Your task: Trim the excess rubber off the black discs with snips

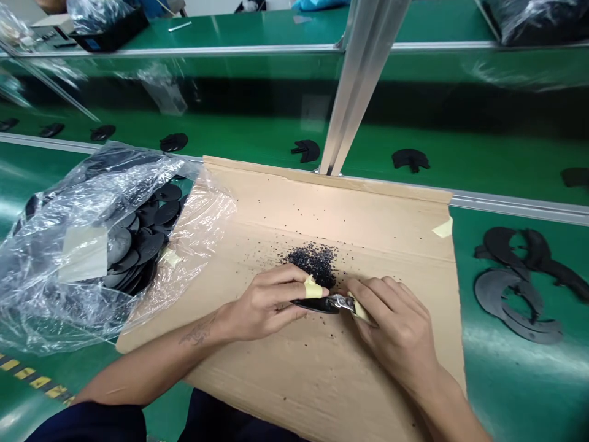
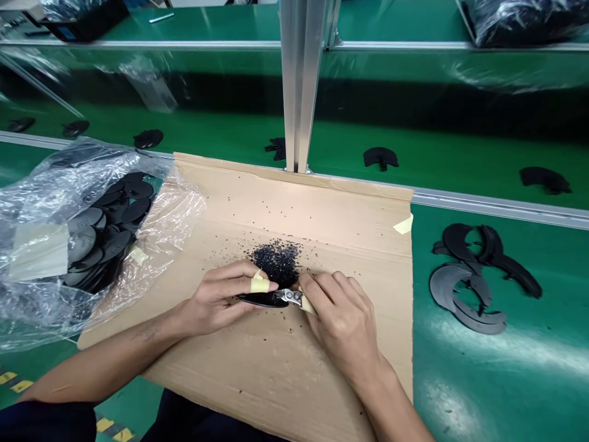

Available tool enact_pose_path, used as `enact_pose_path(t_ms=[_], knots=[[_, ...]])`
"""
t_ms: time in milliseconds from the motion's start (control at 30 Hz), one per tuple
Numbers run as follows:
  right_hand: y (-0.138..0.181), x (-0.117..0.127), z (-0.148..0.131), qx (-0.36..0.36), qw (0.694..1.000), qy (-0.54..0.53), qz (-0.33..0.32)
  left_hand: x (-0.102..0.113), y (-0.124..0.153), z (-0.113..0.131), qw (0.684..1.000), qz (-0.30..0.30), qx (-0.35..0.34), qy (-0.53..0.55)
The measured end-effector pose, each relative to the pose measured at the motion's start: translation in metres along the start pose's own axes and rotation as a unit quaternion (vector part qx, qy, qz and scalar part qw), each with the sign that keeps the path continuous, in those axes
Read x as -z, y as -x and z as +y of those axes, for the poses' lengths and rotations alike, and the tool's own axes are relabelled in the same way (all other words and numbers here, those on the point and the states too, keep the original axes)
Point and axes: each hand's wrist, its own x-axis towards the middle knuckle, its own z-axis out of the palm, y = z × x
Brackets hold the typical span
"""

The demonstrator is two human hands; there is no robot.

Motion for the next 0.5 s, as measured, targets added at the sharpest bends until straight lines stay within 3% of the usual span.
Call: enact_pose_path(t_ms=[333, 500], knots=[[-0.0024, 0.0039, -0.0045, 0.018, 0.996, 0.082, 0.016, -0.0014, 0.0014, 0.0003, 0.999, -0.005, 0.022, 0.044], [0.0012, 0.0028, -0.0077, -0.003, 1.0, 0.011, 0.003, 0.0017, -0.0001, -0.0001, 0.999, -0.025, 0.019, 0.036]])
